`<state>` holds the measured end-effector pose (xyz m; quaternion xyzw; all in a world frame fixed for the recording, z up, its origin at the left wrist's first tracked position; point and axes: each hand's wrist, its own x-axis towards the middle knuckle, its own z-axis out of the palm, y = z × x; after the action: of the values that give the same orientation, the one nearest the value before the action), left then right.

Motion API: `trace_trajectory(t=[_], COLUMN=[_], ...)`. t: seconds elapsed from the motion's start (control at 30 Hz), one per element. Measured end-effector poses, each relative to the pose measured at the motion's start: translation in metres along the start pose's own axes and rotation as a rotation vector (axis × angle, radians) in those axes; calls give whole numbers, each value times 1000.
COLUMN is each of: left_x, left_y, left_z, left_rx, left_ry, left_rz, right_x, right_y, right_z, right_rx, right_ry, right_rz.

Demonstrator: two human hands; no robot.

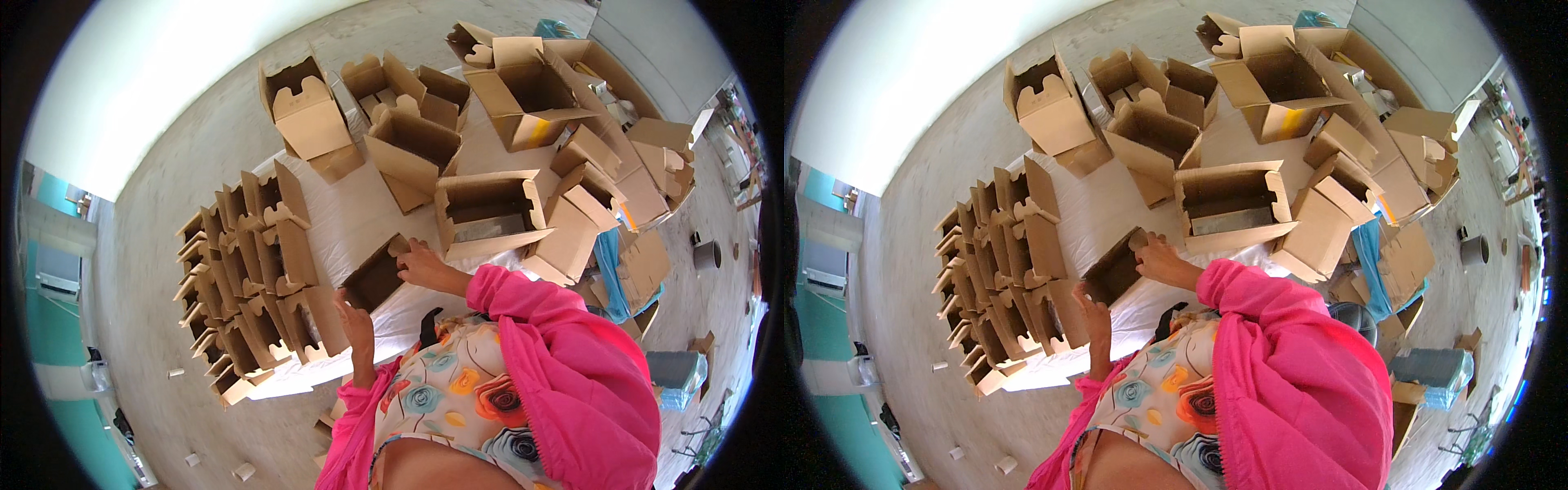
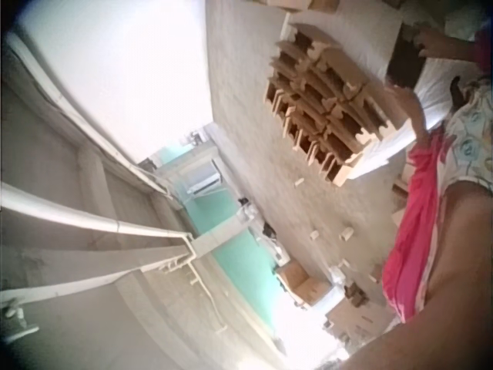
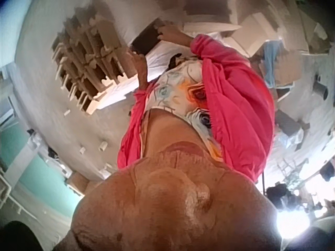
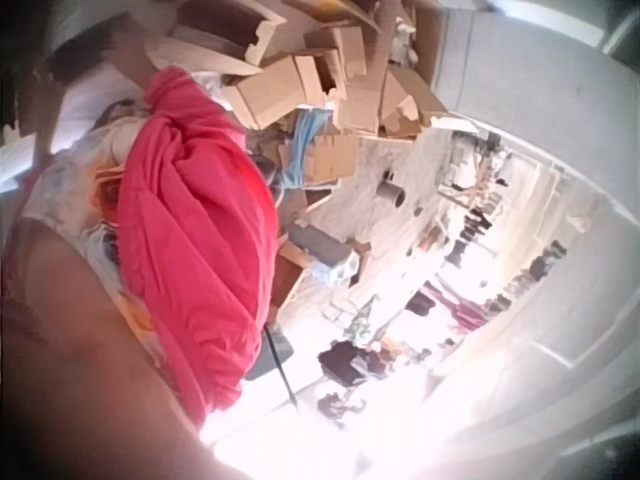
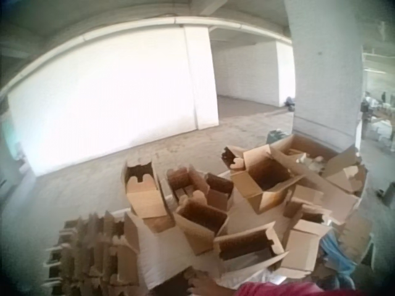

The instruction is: The person places bottles into individual cardboard boxes and then groups the boxed items into larger corrugated containers.

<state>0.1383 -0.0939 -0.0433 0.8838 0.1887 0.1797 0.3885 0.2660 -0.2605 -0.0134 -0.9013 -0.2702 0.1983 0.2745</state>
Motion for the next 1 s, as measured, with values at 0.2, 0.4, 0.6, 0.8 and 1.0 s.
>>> trace_trajectory(t=[0.2, 0.4, 0.6, 0.8, 1.0], left_x=[5, 5, 10, 13, 7], left_y=[-14, -15, 0, 0, -7], left_z=[-4, -3, -8, 1, 9], left_rx=[48, -237, -264, -224, -276], left_ry=[-176, -218, -278, -216, -157], left_rz=[49, -166, -204, -222, -430], right_x=[-6, -5, -1, -9, 101], right_y=[-3, 28, 16, -18, 29], right_z=[-10, -8, -24, -98, -224], right_rx=[-173, -23, 98, -2, -6], right_ry=[-135, -82, -217, -273, 468], right_rz=[-221, -288, -143, -501, -367])
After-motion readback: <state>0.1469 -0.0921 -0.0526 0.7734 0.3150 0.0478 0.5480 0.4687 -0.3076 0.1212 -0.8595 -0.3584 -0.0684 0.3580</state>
